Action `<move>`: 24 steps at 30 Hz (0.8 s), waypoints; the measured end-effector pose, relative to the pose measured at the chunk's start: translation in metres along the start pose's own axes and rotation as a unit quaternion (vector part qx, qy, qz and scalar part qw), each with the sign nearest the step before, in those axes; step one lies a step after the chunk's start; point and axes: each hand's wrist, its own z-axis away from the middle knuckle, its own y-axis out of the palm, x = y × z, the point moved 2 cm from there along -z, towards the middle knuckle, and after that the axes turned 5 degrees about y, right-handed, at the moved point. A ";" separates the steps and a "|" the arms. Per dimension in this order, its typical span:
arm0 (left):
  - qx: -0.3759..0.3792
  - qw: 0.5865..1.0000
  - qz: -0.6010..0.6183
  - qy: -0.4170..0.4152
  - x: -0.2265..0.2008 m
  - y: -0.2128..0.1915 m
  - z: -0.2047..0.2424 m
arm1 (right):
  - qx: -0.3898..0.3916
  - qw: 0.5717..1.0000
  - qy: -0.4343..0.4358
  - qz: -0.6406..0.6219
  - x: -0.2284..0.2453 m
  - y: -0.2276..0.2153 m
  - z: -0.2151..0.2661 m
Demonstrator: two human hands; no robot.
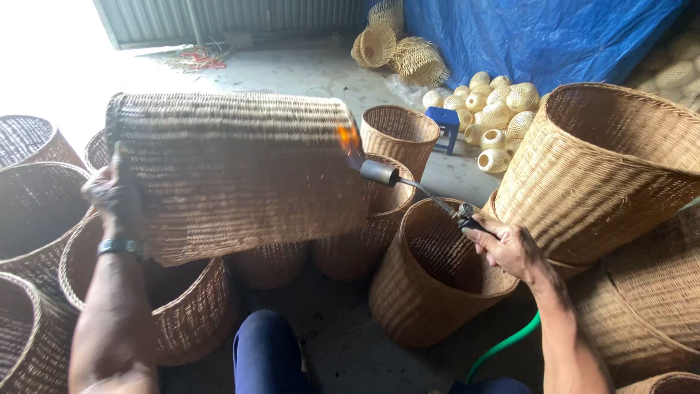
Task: The person uses a gas torch to singe the surfaces of bamboo baskets, turning them over by hand to reach different sides and picking up a new basket after finishing one.
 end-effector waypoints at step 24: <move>-0.022 0.999 -0.023 -0.029 0.059 -0.113 -0.018 | 0.096 0.982 -0.099 -0.129 0.032 0.027 -0.054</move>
